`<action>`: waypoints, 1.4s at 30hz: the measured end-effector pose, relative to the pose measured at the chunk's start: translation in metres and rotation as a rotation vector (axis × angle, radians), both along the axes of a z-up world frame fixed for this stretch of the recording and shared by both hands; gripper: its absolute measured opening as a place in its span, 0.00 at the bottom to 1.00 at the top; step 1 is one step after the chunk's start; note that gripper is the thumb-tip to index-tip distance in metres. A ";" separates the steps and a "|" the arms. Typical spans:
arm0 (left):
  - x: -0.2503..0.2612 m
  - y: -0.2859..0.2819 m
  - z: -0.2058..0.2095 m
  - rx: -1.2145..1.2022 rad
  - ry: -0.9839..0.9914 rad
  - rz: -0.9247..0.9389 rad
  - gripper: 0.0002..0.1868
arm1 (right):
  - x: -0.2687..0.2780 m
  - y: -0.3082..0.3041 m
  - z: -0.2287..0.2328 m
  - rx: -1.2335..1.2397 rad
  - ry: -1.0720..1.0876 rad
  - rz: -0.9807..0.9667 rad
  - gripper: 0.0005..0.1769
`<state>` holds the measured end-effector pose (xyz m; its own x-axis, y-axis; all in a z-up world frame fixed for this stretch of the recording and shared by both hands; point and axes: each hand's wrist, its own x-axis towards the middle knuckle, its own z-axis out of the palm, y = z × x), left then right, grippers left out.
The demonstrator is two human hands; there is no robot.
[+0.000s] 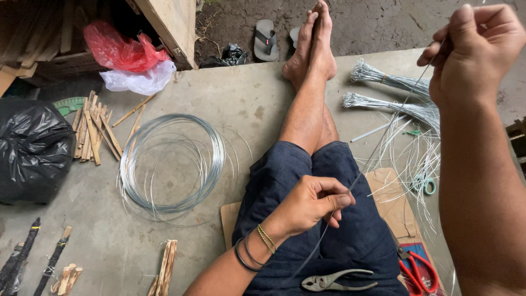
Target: The person sits on the floor and repeatedly bends thin metal wire into small loops using pliers, then cuts the wire with scissors. The person handles the wire and tools one at a time, placing finished pieces aside.
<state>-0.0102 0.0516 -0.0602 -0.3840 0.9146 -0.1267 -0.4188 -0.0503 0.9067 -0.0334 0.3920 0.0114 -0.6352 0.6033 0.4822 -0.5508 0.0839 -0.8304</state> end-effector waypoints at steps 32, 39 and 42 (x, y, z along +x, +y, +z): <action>-0.063 0.008 -0.093 -0.090 0.021 0.340 0.05 | 0.319 -0.105 -0.249 0.830 -1.726 0.037 0.24; -0.068 0.026 -0.103 -0.067 -0.060 0.161 0.07 | 0.392 -0.100 -0.334 0.649 -1.752 -0.028 0.35; -0.070 0.026 -0.107 -0.076 -0.199 0.095 0.07 | 0.398 -0.112 -0.338 0.637 -1.627 -0.179 0.40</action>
